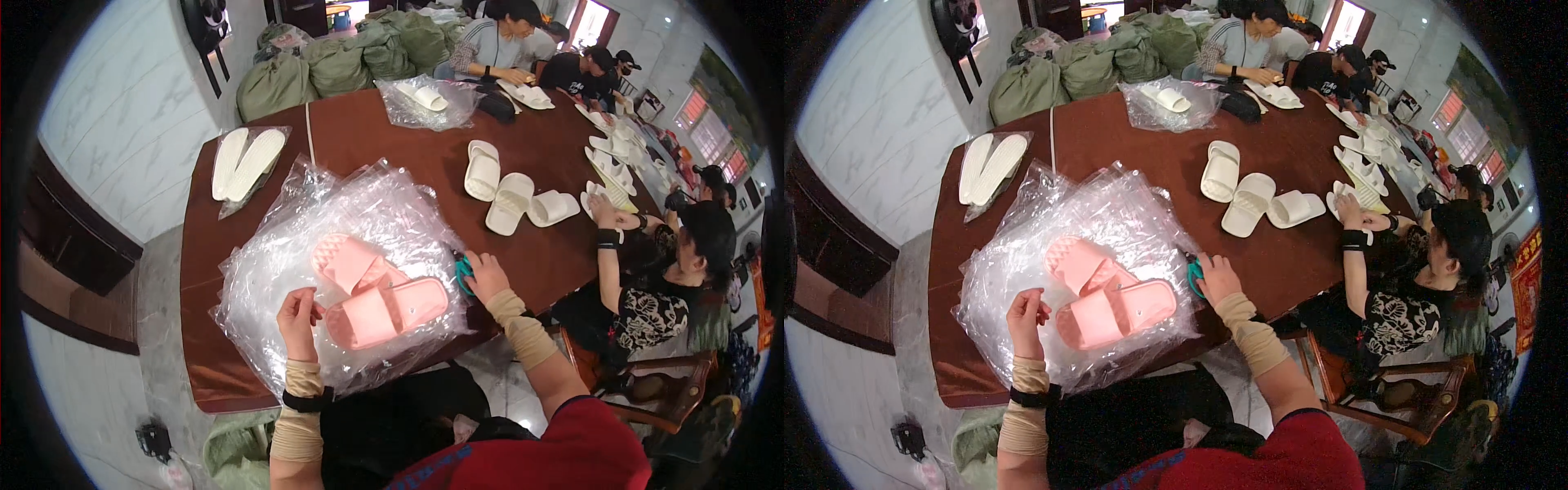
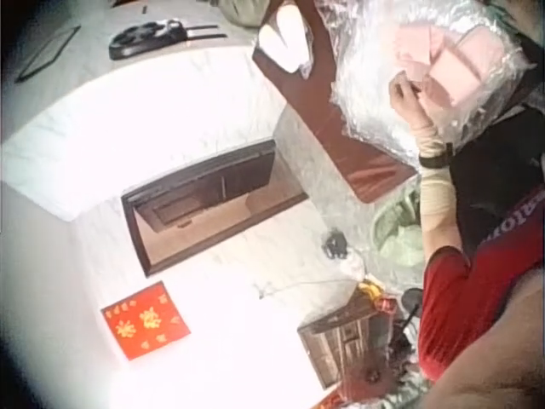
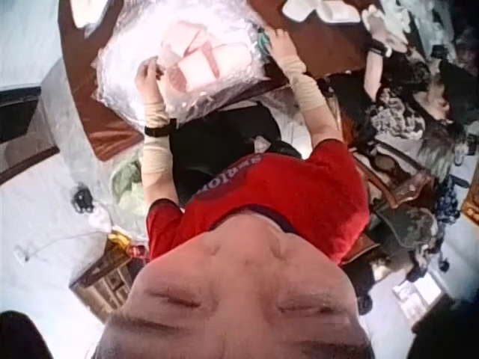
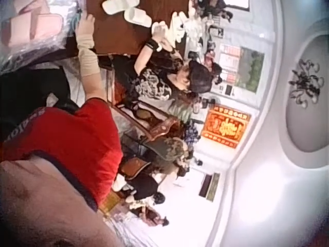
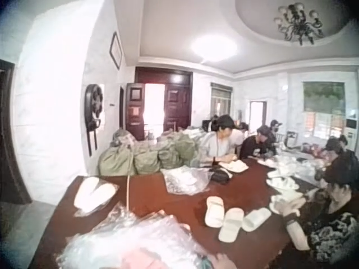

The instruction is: Taking slippers from a sack, inspecting them, and placing them into or on top of plastic packaging material on a table.

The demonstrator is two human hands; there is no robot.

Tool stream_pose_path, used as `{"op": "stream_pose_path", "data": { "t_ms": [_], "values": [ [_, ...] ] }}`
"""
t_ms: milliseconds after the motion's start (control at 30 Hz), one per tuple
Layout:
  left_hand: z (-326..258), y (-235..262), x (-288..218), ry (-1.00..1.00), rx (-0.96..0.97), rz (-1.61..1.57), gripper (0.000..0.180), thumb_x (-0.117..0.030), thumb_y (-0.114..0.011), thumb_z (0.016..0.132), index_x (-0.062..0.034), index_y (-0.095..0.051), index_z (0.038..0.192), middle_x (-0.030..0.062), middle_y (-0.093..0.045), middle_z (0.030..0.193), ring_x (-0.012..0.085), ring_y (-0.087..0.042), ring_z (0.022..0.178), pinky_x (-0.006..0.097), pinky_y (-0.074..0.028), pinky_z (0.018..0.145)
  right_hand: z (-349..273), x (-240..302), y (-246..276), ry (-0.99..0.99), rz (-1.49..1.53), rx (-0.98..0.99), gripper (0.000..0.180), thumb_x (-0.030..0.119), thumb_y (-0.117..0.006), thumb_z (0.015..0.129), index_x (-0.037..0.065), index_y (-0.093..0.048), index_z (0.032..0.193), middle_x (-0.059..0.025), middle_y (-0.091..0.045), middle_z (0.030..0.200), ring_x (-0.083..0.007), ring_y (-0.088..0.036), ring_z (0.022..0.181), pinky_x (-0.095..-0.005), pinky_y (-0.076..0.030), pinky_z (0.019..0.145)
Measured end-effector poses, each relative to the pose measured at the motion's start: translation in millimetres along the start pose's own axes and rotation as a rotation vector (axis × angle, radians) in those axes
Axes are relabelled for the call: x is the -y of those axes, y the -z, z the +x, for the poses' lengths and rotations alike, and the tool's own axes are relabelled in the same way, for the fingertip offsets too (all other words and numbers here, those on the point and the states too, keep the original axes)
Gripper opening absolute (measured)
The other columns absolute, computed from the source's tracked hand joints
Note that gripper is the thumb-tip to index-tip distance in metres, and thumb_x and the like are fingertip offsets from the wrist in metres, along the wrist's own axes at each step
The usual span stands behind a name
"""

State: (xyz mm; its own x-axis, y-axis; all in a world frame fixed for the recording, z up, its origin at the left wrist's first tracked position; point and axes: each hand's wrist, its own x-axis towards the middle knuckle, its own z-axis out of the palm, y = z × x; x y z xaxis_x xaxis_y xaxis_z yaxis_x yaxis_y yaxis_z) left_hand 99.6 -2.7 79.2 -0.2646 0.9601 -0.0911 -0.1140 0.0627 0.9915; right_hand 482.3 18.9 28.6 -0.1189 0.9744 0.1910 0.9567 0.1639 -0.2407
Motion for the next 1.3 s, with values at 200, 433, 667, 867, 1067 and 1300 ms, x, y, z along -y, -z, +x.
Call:
{"op": "stream_pose_path", "data": {
  "t_ms": [200, 433, 667, 867, 1067, 1300],
  "values": [
    [8.1, -12.4, -17.3, 0.03, 0.084, -0.094, 0.018, -0.018, -0.053, 0.094, -0.0038, -0.062, 0.1, 0.0007, -0.06, 0.073, 0.007, -0.052, 0.062, 0.02, -0.04, 0.056, 19.6, -55.6, 15.9, -0.395, 0.896, -0.169, 0.045, 0.021, -0.068, 0.08, 0.003, -0.052, 0.118, -0.0104, -0.063, 0.093, -0.019, -0.06, 0.085, -0.0329, -0.049, 0.074],
    [5.0, -8.6, -9.0, -0.046, 0.095, -0.073, 0.017, -0.018, -0.052, 0.095, -0.0041, -0.063, 0.097, 0.0006, -0.06, 0.072, 0.0054, -0.05, 0.061, 0.019, -0.039, 0.056, 43.0, 137.2, 81.5, 0.405, 0.179, -0.089, 0.059, 0.018, -0.072, 0.068, 0.01, -0.048, 0.121, -0.0137, -0.049, 0.103, -0.0319, -0.053, 0.095, -0.0391, -0.047, 0.079],
    [-2.4, -13.4, -11.1, -0.179, 0.118, 0.023, 0.013, -0.012, -0.053, 0.094, -0.0026, -0.062, 0.095, -0.0007, -0.058, 0.07, 0.0051, -0.051, 0.061, 0.019, -0.041, 0.056, 65.9, 203.7, 43.7, 0.601, 0.097, -0.033, 0.052, 0.02, -0.069, 0.072, 0.01, -0.05, 0.12, -0.0103, -0.049, 0.098, -0.0291, -0.054, 0.091, -0.0387, -0.048, 0.076],
    [-7.3, 18.5, -57.3, -0.289, -0.059, -0.102, 0.017, -0.013, -0.052, 0.094, -0.002, -0.065, 0.096, -0.0007, -0.056, 0.068, 0.0063, -0.05, 0.061, 0.021, -0.041, 0.057, 74.4, 149.0, 48.6, 0.312, 0.128, -0.11, 0.047, 0.021, -0.068, 0.074, 0.009, -0.05, 0.116, -0.0136, -0.052, 0.095, -0.0324, -0.055, 0.092, -0.0413, -0.049, 0.074],
    [-0.9, 120.4, -116.4, -0.604, -0.815, -0.214, 0.043, -0.02, -0.053, 0.094, 0.0001, -0.042, 0.13, 0.0143, -0.052, 0.12, 0.0227, -0.057, 0.105, 0.038, -0.047, 0.088, 56.7, 23.0, 30.0, 0.027, -0.032, -0.085, 0.033, 0.02, -0.065, 0.079, 0.007, -0.055, 0.108, -0.014, -0.054, 0.098, -0.0335, -0.054, 0.093, -0.0424, -0.045, 0.078],
    [16.5, 47.1, -28.0, -0.645, -0.028, 0.618, 0.047, -0.009, -0.061, 0.087, -0.0088, -0.048, 0.132, 0.0115, -0.045, 0.138, 0.0273, -0.038, 0.131, 0.037, -0.031, 0.107, 11.7, 162.4, 21.8, 0.008, 0.693, 0.22, 0.022, 0.019, -0.063, 0.084, -0.001, -0.061, 0.094, -0.0151, -0.067, 0.083, -0.0237, -0.066, 0.074, -0.0362, -0.05, 0.065]
  ]
}}
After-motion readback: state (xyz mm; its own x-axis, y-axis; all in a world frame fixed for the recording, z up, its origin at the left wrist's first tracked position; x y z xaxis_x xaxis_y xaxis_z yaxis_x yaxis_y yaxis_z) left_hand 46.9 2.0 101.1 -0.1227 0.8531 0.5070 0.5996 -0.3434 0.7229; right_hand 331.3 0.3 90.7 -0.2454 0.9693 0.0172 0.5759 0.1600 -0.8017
